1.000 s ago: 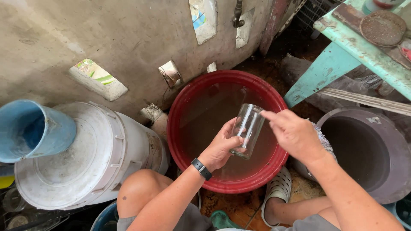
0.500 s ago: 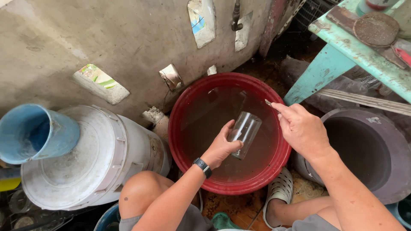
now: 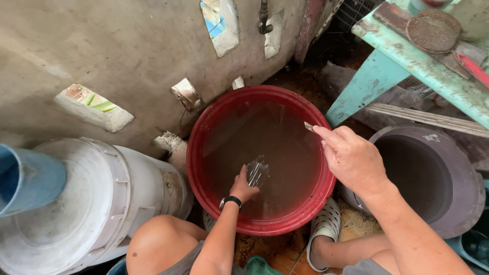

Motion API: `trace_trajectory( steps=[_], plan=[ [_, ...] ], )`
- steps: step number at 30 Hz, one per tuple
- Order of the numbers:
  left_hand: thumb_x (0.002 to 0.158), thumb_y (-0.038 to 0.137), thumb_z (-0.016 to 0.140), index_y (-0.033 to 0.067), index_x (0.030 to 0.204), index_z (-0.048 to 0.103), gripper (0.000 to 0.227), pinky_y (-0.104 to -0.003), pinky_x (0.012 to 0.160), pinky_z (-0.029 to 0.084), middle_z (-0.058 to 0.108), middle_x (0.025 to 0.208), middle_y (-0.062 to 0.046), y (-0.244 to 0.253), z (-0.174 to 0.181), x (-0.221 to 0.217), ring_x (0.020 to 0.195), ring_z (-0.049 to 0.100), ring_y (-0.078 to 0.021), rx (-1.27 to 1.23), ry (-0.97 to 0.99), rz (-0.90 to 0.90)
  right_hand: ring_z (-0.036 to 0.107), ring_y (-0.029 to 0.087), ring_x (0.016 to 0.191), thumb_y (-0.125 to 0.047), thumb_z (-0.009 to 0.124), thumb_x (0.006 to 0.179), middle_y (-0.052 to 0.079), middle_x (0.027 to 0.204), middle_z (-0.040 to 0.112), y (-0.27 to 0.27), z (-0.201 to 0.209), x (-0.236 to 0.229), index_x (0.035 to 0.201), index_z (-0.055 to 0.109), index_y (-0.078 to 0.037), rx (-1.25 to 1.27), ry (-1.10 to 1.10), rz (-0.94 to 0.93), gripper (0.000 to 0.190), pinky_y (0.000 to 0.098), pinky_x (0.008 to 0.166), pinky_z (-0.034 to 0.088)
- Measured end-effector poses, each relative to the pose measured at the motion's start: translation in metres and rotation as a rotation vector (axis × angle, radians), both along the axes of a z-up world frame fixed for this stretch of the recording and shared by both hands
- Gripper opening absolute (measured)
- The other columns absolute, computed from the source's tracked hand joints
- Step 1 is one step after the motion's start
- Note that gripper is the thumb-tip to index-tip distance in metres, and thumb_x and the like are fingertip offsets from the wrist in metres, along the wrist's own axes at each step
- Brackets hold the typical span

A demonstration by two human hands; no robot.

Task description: A person is washing a glass cup in a red basin filled with water using a white cloth and then placing it in a tray.

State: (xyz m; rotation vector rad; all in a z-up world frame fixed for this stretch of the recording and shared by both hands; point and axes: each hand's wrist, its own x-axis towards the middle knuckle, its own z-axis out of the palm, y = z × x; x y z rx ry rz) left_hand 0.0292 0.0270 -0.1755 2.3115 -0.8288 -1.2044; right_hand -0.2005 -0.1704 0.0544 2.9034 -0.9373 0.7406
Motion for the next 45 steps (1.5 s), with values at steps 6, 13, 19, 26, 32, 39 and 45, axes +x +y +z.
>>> trace_trajectory(
  steps=[6, 13, 19, 26, 32, 39, 45],
  plan=[
    [0.081, 0.017, 0.073, 0.0166, 0.165, -0.005, 0.114, -0.061, 0.109, 0.043, 0.040, 0.151, -0.027, 0.017, -0.037, -0.001, 0.136, 0.048, -0.0455, 0.209, -0.103, -0.282, 0.070, 0.019, 0.076, -0.022, 0.064, 0.098, -0.002, 0.089, 0.061, 0.007, 0.004, 0.000, 0.122, 0.072, -0.030, -0.046, 0.002, 0.028, 0.026, 0.0294, 0.070, 0.059],
    [0.079, 0.014, 0.084, 0.0275, 0.163, -0.004, 0.122, -0.058, 0.111, 0.040, 0.038, 0.156, -0.017, 0.017, -0.045, -0.005, 0.135, 0.049, -0.0399, 0.237, 0.030, -0.140, 0.063, 0.021, 0.065, -0.008, 0.068, 0.095, -0.004, 0.095, 0.065, 0.015, 0.014, 0.006, 0.132, 0.072, -0.026, 0.053, 0.113, 0.037, 0.042, 0.0347, 0.049, 0.051],
    [0.071, 0.019, 0.078, 0.0234, 0.164, -0.004, 0.124, -0.043, 0.107, 0.045, 0.047, 0.147, -0.019, 0.016, -0.025, -0.005, 0.131, 0.052, -0.0376, 0.266, 0.061, -0.229, 0.062, 0.018, 0.066, -0.010, 0.068, 0.094, -0.007, 0.093, 0.065, 0.013, 0.005, 0.008, 0.134, 0.071, -0.030, 0.013, 0.173, 0.036, 0.045, 0.0327, 0.054, 0.053],
    [0.069, 0.026, 0.078, 0.0104, 0.131, 0.046, 0.071, -0.042, 0.096, 0.051, 0.061, 0.128, -0.015, 0.014, -0.028, -0.012, 0.117, 0.060, -0.0354, 0.311, 0.061, -0.230, 0.055, 0.020, 0.057, -0.006, 0.067, 0.094, -0.005, 0.082, 0.059, 0.019, 0.002, 0.012, 0.134, 0.071, -0.028, 0.038, 0.211, 0.069, 0.045, 0.0336, 0.048, 0.049],
    [0.073, 0.022, 0.077, 0.0108, 0.137, 0.043, 0.074, -0.044, 0.099, 0.052, 0.061, 0.129, -0.017, 0.010, -0.036, -0.017, 0.120, 0.060, -0.0387, 0.391, 0.123, -0.155, 0.053, 0.023, 0.054, -0.008, 0.064, 0.094, -0.005, 0.080, 0.055, 0.021, -0.005, 0.012, 0.132, 0.069, -0.031, 0.037, 0.223, 0.077, 0.045, 0.0372, 0.045, 0.045],
    [0.077, 0.020, 0.076, 0.0141, 0.164, 0.009, 0.110, -0.039, 0.111, 0.046, 0.049, 0.148, -0.017, 0.002, 0.002, -0.024, 0.135, 0.051, -0.0343, 0.463, 0.074, -0.310, 0.053, 0.021, 0.053, -0.008, 0.065, 0.093, -0.010, 0.081, 0.057, 0.021, -0.014, 0.015, 0.130, 0.069, -0.033, 0.053, 0.222, 0.118, 0.045, 0.0356, 0.043, 0.047],
    [0.068, 0.035, 0.085, 0.0215, 0.153, 0.027, 0.104, -0.055, 0.108, 0.041, 0.043, 0.146, -0.018, -0.003, 0.038, -0.026, 0.134, 0.043, -0.0432, 0.397, -0.017, -0.286, 0.059, 0.023, 0.061, -0.018, 0.062, 0.096, -0.009, 0.087, 0.061, 0.016, -0.016, 0.023, 0.134, 0.067, -0.034, 0.119, 0.279, 0.103, 0.042, 0.0398, 0.046, 0.052]
  ],
)
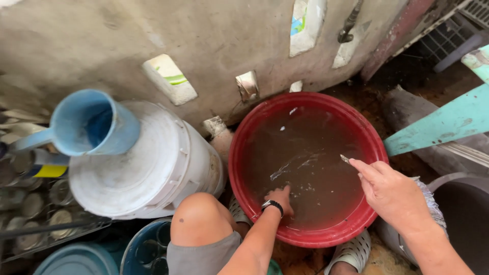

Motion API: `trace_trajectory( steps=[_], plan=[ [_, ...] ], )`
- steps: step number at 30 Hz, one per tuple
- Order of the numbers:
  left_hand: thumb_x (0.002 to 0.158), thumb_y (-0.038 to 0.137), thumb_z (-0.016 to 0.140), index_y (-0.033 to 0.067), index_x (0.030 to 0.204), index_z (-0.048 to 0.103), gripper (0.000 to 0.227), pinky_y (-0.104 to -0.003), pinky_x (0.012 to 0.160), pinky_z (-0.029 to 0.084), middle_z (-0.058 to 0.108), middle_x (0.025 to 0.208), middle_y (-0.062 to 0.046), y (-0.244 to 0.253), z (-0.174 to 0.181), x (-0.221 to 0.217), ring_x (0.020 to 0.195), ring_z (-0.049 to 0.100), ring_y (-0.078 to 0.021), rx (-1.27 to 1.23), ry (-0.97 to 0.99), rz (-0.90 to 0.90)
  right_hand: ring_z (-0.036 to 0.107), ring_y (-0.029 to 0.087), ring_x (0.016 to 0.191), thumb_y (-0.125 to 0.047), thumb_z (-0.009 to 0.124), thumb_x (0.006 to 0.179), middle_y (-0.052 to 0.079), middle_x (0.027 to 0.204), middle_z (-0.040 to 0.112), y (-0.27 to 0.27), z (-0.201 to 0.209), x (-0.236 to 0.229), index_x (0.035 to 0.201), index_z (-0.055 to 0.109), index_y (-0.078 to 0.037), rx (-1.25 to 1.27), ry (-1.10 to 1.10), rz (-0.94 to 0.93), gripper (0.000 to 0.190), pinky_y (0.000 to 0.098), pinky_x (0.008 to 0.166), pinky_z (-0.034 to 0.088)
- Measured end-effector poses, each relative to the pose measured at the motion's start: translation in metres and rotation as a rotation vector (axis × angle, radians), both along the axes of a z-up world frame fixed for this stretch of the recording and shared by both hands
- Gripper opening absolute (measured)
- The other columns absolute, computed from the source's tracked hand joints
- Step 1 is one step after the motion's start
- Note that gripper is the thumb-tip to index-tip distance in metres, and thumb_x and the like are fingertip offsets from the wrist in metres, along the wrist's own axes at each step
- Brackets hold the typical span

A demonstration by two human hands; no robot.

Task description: A person is washing a glass cup in a red basin filled with water using a white cloth and then placing it in a tray.

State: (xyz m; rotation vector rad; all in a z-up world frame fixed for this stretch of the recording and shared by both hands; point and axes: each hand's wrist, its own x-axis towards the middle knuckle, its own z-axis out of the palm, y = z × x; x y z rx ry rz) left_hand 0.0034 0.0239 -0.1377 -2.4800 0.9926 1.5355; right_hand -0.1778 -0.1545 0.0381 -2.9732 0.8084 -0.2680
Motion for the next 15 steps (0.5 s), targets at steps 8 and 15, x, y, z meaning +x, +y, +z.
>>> trace_trajectory(
  steps=[8, 15],
  plan=[
    [0.074, 0.038, 0.077, 0.0124, 0.140, 0.044, 0.078, -0.048, 0.097, 0.049, 0.056, 0.130, -0.022, -0.027, 0.032, 0.017, 0.120, 0.053, -0.0445, -0.273, -0.161, -0.159, 0.055, 0.023, 0.054, -0.016, 0.065, 0.095, -0.006, 0.077, 0.054, -0.003, 0.003, 0.011, 0.132, 0.069, -0.034, -0.130, -0.135, 0.042, 0.041, 0.0362, 0.044, 0.048],
    [0.075, 0.034, 0.075, 0.0089, 0.133, 0.050, 0.068, -0.049, 0.087, 0.052, 0.059, 0.123, -0.022, -0.043, 0.139, 0.037, 0.111, 0.053, -0.0444, -0.532, -0.301, -0.246, 0.057, 0.029, 0.053, -0.020, 0.063, 0.097, -0.005, 0.083, 0.057, -0.010, -0.004, 0.004, 0.132, 0.069, -0.038, -0.154, -0.160, -0.031, 0.039, 0.0399, 0.044, 0.048]
  ],
)
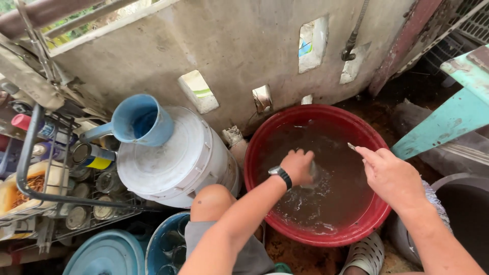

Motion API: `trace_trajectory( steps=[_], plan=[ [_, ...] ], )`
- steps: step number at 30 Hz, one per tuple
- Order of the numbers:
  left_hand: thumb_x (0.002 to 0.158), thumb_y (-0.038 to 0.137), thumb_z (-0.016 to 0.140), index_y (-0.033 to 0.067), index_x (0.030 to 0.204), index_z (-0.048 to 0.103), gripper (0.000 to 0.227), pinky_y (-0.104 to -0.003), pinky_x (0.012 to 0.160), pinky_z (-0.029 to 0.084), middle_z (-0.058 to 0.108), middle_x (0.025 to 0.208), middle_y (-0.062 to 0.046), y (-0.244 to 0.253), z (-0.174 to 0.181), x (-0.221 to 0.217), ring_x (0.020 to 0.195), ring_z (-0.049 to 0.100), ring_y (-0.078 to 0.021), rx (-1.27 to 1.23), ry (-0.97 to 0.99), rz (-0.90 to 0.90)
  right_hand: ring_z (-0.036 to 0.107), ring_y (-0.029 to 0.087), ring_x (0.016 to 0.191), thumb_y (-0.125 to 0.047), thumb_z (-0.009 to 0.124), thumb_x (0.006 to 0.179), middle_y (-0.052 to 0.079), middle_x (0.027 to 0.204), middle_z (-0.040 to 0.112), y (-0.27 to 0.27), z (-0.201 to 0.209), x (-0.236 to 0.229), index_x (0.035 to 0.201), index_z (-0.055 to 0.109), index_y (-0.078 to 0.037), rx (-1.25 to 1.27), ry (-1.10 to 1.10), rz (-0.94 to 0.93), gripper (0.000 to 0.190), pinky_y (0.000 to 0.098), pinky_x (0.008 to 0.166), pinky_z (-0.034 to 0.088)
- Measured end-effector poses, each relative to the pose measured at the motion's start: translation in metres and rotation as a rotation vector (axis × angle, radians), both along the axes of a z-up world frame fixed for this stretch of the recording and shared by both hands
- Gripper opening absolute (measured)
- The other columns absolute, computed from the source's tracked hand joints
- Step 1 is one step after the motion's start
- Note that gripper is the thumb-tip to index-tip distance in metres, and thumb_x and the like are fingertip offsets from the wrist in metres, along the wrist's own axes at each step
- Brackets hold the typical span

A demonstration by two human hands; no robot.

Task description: A person is washing a glass cup in a red basin filled with water using a white cloth and then placing it in a tray.

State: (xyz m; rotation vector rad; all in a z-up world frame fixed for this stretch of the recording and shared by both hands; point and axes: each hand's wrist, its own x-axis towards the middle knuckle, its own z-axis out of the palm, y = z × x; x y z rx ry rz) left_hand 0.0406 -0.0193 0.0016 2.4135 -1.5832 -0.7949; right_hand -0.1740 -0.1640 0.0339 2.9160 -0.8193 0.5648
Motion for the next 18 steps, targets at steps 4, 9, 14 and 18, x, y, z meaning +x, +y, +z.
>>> trace_trajectory(
  steps=[4, 9, 14, 18],
  plan=[
    [0.070, 0.028, 0.082, 0.0097, 0.129, 0.051, 0.069, -0.045, 0.054, 0.052, 0.058, 0.111, -0.019, 0.001, 0.051, 0.017, 0.067, 0.063, -0.0362, -0.146, -0.130, -0.099, 0.059, 0.029, 0.055, -0.023, 0.062, 0.098, -0.006, 0.085, 0.060, -0.006, -0.003, -0.004, 0.136, 0.068, -0.040, 0.030, 0.018, -0.036, 0.042, 0.0405, 0.047, 0.050],
    [0.068, 0.027, 0.071, 0.0112, 0.139, 0.054, 0.075, -0.048, 0.085, 0.051, 0.063, 0.124, -0.020, 0.018, 0.109, 0.039, 0.110, 0.061, -0.0358, -0.494, 0.026, 0.087, 0.067, 0.033, 0.065, -0.021, 0.060, 0.098, -0.002, 0.095, 0.066, -0.003, 0.009, -0.009, 0.134, 0.070, -0.036, 0.167, -0.050, -0.075, 0.040, 0.0457, 0.060, 0.056],
    [0.069, 0.033, 0.072, 0.0160, 0.142, 0.047, 0.079, -0.037, 0.091, 0.051, 0.059, 0.131, -0.011, 0.020, 0.125, 0.054, 0.113, 0.061, -0.0221, -0.629, 0.440, 0.514, 0.065, 0.026, 0.066, -0.022, 0.055, 0.102, -0.004, 0.097, 0.066, 0.004, 0.032, -0.008, 0.139, 0.066, -0.033, 0.330, 0.022, -0.134, 0.041, 0.0409, 0.062, 0.056],
    [0.076, 0.016, 0.077, 0.0218, 0.137, 0.039, 0.071, -0.034, 0.087, 0.053, 0.038, 0.143, -0.002, 0.006, 0.091, 0.076, 0.134, 0.046, -0.0175, -0.913, 0.973, 0.797, 0.070, 0.027, 0.092, -0.028, 0.046, 0.103, -0.002, 0.114, 0.070, 0.016, 0.064, 0.003, 0.141, 0.061, -0.028, 0.612, 0.068, -0.222, 0.041, 0.0427, 0.090, 0.054]
  ],
)
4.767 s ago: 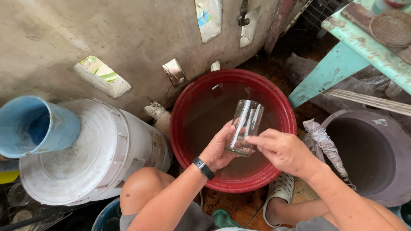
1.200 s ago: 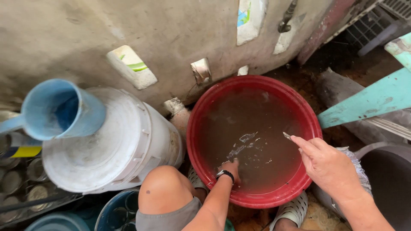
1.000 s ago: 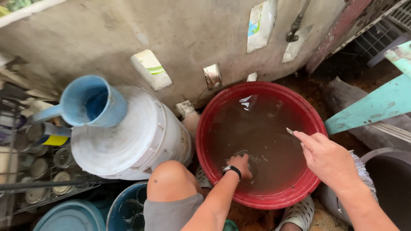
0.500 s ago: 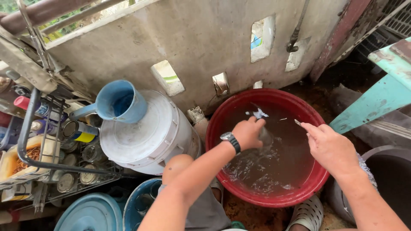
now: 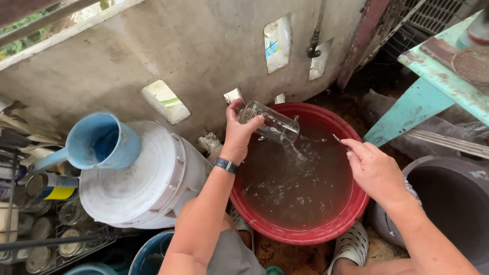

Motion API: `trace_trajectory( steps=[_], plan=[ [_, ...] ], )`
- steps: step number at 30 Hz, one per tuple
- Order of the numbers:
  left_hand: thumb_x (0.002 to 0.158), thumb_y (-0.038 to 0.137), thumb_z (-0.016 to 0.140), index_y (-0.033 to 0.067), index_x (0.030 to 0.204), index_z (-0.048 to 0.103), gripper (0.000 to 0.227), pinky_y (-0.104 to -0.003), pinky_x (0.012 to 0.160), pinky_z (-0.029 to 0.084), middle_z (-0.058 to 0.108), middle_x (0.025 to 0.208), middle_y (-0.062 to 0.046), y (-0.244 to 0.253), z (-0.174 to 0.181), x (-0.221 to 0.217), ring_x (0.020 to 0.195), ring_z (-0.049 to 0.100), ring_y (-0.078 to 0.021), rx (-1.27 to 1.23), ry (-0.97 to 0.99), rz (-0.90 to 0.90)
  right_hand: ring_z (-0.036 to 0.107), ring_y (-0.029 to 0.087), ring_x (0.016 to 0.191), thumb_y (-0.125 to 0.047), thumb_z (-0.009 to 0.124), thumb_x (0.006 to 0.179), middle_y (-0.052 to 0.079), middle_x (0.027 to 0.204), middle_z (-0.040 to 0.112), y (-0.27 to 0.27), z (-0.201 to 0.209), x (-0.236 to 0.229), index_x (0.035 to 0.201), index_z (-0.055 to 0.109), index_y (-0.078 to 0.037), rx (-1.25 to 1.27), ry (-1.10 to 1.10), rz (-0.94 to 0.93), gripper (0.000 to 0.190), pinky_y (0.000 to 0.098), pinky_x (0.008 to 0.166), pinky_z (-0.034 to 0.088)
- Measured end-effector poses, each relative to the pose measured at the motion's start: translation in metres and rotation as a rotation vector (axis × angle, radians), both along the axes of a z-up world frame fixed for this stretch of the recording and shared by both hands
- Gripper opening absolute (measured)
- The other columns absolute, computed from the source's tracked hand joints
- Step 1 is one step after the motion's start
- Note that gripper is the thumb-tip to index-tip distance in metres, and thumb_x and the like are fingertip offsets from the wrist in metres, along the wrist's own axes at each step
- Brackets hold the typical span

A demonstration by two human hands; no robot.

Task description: A person is washing a glass cup in a red basin filled with water using a white cloth and then placing it in a tray.

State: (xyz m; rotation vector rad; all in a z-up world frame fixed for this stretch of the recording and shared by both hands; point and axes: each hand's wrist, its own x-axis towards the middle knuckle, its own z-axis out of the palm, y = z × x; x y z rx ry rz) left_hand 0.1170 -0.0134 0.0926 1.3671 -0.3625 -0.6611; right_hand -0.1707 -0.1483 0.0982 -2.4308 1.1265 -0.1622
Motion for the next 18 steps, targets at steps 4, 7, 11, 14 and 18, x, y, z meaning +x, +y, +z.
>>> trace_trajectory(
  steps=[4, 7, 11, 14, 18],
  plan=[
    [0.077, 0.018, 0.074, 0.0232, 0.145, 0.031, 0.081, -0.029, 0.072, 0.048, 0.055, 0.130, -0.011, -0.010, 0.006, -0.007, 0.088, 0.059, -0.0128, -0.134, 0.260, 0.055, 0.067, 0.028, 0.111, -0.030, 0.044, 0.101, 0.000, 0.130, 0.070, 0.005, 0.010, 0.010, 0.135, 0.063, -0.024, 0.122, 0.003, -0.079, 0.039, 0.0431, 0.098, 0.049],
    [0.077, 0.025, 0.073, 0.0331, 0.144, 0.031, 0.079, -0.049, 0.097, 0.047, 0.057, 0.136, -0.011, -0.012, 0.010, -0.012, 0.105, 0.055, -0.0188, -0.163, 0.414, 0.059, 0.069, 0.027, 0.102, -0.028, 0.044, 0.101, 0.005, 0.105, 0.078, 0.008, 0.009, 0.016, 0.136, 0.063, -0.019, 0.256, -0.018, -0.124, 0.040, 0.0401, 0.093, 0.049],
    [0.078, 0.031, 0.074, 0.0265, 0.144, 0.032, 0.078, -0.055, 0.085, 0.057, 0.061, 0.120, -0.010, -0.015, 0.006, -0.014, 0.107, 0.063, -0.0315, -0.284, 0.607, 0.073, 0.071, 0.021, 0.105, -0.025, 0.045, 0.101, 0.006, 0.109, 0.079, 0.006, -0.003, 0.017, 0.136, 0.064, -0.018, 0.328, -0.094, -0.125, 0.040, 0.0357, 0.097, 0.050],
    [0.078, 0.037, 0.076, 0.0247, 0.119, 0.048, 0.052, -0.055, 0.086, 0.057, 0.065, 0.116, -0.009, -0.018, -0.011, -0.011, 0.108, 0.064, -0.0317, -0.341, 0.721, 0.077, 0.065, 0.019, 0.083, -0.022, 0.047, 0.101, 0.006, 0.103, 0.077, 0.013, 0.005, 0.019, 0.136, 0.065, -0.016, 0.426, -0.168, -0.171, 0.039, 0.0350, 0.082, 0.054],
    [0.082, 0.044, 0.078, 0.0195, 0.095, 0.063, 0.032, -0.047, 0.079, 0.058, 0.066, 0.099, -0.009, -0.018, -0.028, -0.011, 0.086, 0.066, -0.0243, -0.479, 0.804, 0.050, 0.058, 0.018, 0.066, -0.016, 0.047, 0.104, 0.010, 0.096, 0.070, 0.025, 0.014, 0.015, 0.139, 0.063, -0.010, 0.525, -0.384, -0.241, 0.038, 0.0344, 0.067, 0.059]
  ],
)
